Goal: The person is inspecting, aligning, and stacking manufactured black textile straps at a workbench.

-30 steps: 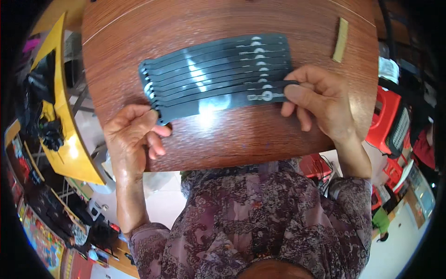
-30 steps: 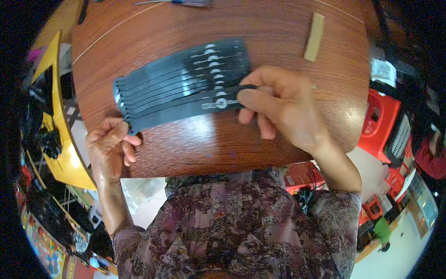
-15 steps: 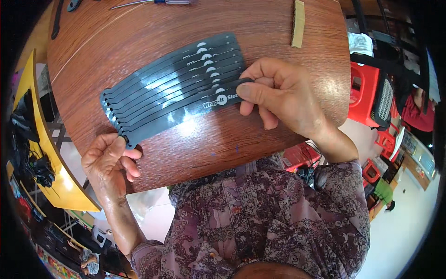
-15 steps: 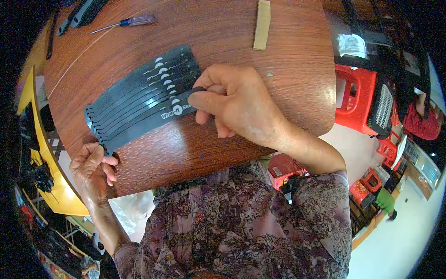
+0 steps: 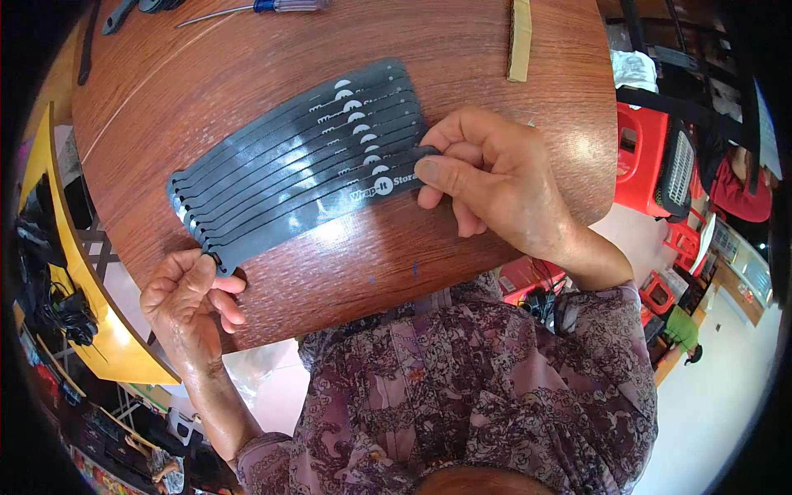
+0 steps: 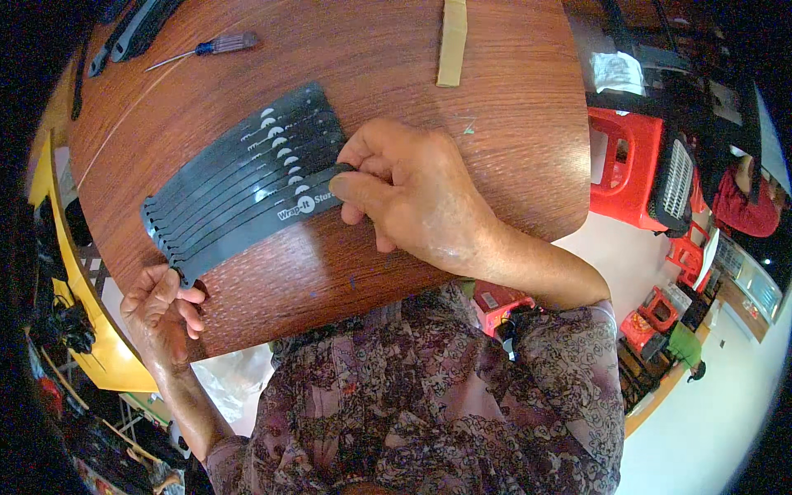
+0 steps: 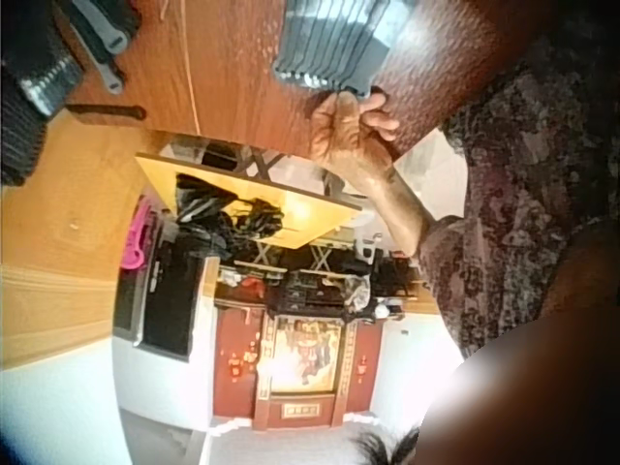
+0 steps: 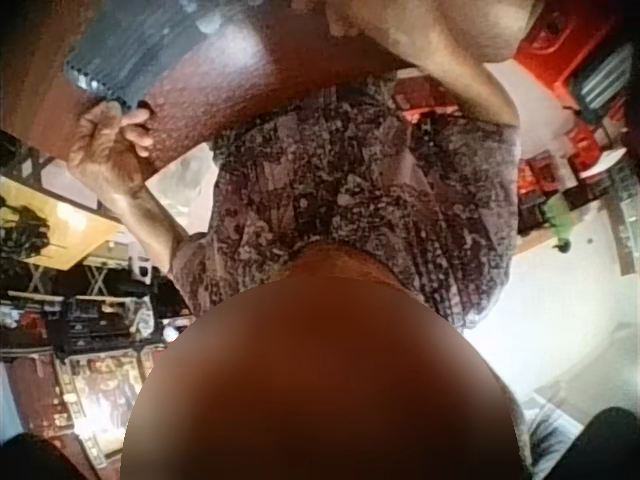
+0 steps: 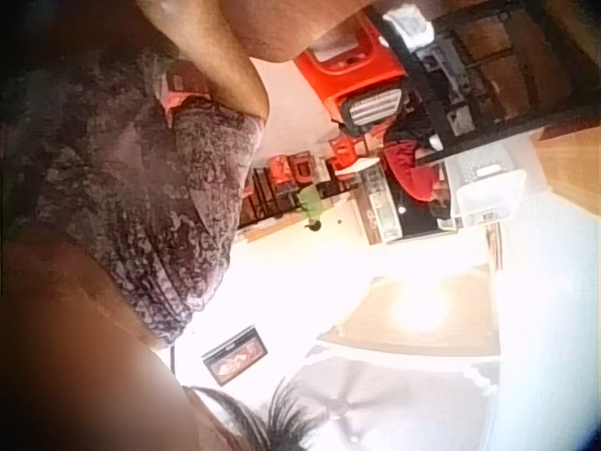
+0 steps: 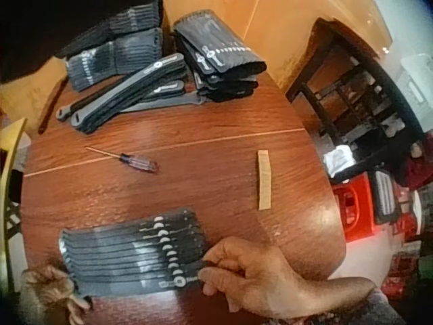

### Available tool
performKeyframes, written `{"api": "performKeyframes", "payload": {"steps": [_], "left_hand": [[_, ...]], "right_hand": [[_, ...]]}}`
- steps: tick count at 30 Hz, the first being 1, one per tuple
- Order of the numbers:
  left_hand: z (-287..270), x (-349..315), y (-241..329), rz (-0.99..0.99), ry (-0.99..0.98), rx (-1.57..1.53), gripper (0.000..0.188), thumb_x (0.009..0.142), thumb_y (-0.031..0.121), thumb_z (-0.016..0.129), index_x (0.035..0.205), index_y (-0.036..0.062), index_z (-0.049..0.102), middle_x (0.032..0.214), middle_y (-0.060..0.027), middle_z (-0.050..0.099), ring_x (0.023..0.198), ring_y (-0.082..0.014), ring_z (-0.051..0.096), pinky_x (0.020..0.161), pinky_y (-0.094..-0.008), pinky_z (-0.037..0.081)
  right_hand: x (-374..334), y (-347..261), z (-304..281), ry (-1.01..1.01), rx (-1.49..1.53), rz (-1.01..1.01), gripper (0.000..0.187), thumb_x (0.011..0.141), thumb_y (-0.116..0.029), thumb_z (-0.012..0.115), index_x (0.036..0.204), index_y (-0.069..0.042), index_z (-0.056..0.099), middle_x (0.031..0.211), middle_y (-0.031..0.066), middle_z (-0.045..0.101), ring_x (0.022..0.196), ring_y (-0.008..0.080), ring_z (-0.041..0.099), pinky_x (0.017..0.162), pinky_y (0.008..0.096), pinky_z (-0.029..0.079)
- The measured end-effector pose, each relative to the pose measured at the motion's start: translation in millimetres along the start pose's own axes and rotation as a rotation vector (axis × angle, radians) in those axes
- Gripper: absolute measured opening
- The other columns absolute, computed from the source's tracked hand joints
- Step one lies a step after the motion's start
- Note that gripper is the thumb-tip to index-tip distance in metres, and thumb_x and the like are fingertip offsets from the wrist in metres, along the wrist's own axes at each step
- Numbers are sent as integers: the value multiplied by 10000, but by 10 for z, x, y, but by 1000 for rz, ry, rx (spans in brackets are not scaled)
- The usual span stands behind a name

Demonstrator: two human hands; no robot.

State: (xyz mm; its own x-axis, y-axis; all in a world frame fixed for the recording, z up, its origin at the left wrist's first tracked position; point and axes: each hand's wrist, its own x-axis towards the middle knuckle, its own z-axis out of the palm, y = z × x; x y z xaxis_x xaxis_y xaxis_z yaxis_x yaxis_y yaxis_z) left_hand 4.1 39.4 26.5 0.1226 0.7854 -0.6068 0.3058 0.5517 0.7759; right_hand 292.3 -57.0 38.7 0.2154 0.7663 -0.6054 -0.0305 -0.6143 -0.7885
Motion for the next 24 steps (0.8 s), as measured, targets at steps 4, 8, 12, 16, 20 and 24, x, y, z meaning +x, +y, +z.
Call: {"api": "performKeyframes", "payload": {"steps": [4, 8, 12, 16, 20, 24], "left_hand": [[-5, 12, -9, 7, -1, -10, 185, 856, 118, 625, 852, -61, 581, 654, -222, 644, 338, -182, 524, 299, -238, 359], [-6, 7, -3, -11, 9, -30, 200, 851, 127, 635, 858, -66, 582, 650, -223, 642, 335, -189, 523, 301, -245, 360], [-18, 15, -25, 23, 3, -14, 214, 849, 134, 641, 871, -70, 579, 652, -223, 643, 339, -194, 527, 302, -249, 359], [-7, 13, -14, 7, -11, -36, 220, 850, 138, 644, 877, -70, 576, 657, -224, 646, 341, -195, 532, 305, -250, 365], [7, -2, -8, -2, -7, -39, 213, 854, 136, 636, 875, -68, 575, 657, -225, 647, 339, -195, 531, 306, -249, 371], [6, 8, -10, -6, -4, -23, 202, 856, 128, 627, 871, -66, 573, 657, -223, 647, 340, -195, 533, 305, -250, 373]], "right_hand": [[9, 14, 5, 17, -3, 18, 150, 850, -78, 617, 926, 27, 542, 661, 91, 633, 442, 87, 529, 374, 236, 403], [7, 8, 9, 16, 6, 24, 160, 850, -79, 621, 933, 27, 535, 669, 93, 635, 445, 88, 530, 373, 234, 407], [12, -7, 13, 21, 6, 15, 158, 852, -81, 618, 925, 27, 529, 674, 96, 635, 447, 92, 532, 372, 232, 408], [13, -7, 6, 22, 11, 51, 182, 866, -64, 616, 994, 25, 522, 710, 105, 642, 418, 65, 477, 374, 197, 376], [12, -7, -15, 24, 1, 55, 185, 864, -59, 617, 993, 29, 518, 710, 108, 641, 415, 67, 477, 375, 198, 377], [21, 5, -11, 31, 12, 35, 185, 849, -64, 625, 958, 33, 511, 688, 106, 640, 414, 86, 502, 365, 224, 386]]}}
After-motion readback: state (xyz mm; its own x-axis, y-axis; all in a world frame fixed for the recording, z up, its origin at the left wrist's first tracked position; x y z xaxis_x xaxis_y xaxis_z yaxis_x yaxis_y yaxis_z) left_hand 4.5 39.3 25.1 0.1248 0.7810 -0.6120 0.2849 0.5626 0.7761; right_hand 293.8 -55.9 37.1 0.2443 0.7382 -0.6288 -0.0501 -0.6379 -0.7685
